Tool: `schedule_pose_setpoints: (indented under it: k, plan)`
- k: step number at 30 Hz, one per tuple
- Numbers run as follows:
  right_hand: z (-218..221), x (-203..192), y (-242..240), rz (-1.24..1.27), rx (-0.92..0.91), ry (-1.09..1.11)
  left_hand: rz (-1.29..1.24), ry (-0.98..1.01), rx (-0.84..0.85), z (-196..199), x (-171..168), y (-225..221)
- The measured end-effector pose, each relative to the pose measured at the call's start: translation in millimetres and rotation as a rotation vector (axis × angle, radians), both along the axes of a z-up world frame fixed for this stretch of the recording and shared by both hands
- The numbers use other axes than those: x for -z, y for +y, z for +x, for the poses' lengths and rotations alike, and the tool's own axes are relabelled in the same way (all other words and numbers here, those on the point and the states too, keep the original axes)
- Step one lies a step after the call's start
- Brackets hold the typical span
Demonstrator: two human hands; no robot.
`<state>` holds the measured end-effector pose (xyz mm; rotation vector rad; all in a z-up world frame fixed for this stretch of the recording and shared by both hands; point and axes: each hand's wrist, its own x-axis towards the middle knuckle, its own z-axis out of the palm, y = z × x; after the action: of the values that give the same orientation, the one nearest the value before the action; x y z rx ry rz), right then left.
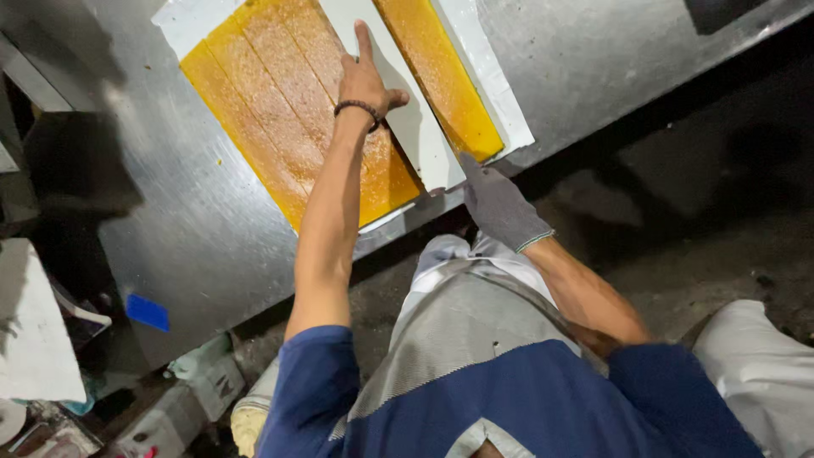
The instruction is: The person uses a knife and a white guide bar to slice a large layered cake into square pieces on a metal table, then picks up the sliced pieces by hand and places them into a tray.
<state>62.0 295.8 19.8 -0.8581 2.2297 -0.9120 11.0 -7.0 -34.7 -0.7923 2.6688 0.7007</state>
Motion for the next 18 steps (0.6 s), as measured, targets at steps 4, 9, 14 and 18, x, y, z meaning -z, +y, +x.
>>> schedule_pose_setpoints:
  k: [4,9,14,18]
  plan:
    - [-1,-5,-4,0.072,0.017,-0.082,0.069,-0.145,-0.106,-3,3,7]
    - [19,-38,26,0.202,0.038,-0.209,-0.028,0.021,0.053,6,18,-11]
    - [19,-27,21,0.085,0.068,-0.165,-0.018,0.068,0.080,11,25,-16]
    - [38,-39,49,0.176,0.049,-0.233,0.008,0.050,0.021,6,13,-11]
